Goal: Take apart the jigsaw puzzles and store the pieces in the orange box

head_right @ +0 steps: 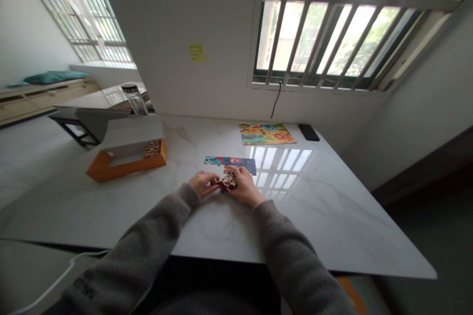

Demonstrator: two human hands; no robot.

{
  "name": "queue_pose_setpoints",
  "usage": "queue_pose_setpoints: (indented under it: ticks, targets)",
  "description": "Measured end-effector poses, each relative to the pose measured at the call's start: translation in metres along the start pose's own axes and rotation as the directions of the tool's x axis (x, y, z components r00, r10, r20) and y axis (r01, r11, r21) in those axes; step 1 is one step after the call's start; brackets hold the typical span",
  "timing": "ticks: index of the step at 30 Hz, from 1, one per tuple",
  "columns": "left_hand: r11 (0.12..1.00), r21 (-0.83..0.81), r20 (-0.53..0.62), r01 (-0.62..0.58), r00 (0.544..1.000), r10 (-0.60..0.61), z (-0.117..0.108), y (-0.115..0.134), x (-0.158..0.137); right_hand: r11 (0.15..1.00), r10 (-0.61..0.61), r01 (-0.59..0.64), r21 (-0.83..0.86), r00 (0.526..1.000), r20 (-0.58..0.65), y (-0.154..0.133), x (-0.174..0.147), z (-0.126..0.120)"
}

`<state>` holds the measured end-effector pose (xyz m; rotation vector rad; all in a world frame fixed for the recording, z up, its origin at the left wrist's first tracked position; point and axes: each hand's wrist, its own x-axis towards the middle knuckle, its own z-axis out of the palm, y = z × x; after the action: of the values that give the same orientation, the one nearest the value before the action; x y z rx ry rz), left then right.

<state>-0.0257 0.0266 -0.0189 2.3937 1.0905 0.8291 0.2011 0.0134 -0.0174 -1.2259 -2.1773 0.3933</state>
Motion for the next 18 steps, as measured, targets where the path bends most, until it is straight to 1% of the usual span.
queue_pose_setpoints:
  ticks: [2,3,8,13,15,18]
  targets:
    - [0.997,0.078,-0.017,-0.014,1.0,0.015,-0.002,0.0,-0.002,1.0,-0.003,0.004,-0.013,0.999,0.046,0.0,0.0,-0.004]
    - [0.996,0.085,-0.01,-0.018,1.0,0.019,-0.002,-0.001,-0.002,1.0,-0.007,0.008,-0.019,0.997,0.078,0.0,0.0,-0.007]
    - [1.0,-0.005,0.038,0.009,0.999,-0.009,0.006,-0.003,-0.004,0.999,-0.035,0.037,-0.002,0.972,0.233,-0.003,-0.005,-0.024]
    - [0.999,0.038,0.064,0.03,0.997,-0.033,0.013,0.002,-0.004,0.998,-0.032,0.012,0.061,0.94,0.341,-0.007,-0.009,-0.034]
    - [0.998,0.049,0.058,0.032,0.998,-0.035,0.013,0.005,-0.003,0.997,-0.02,-0.007,0.077,0.941,0.338,-0.005,-0.008,-0.034]
    - [0.995,0.094,0.037,0.037,0.998,-0.04,0.011,0.008,-0.001,0.994,-0.029,-0.001,0.108,0.961,0.274,-0.001,-0.004,-0.03]
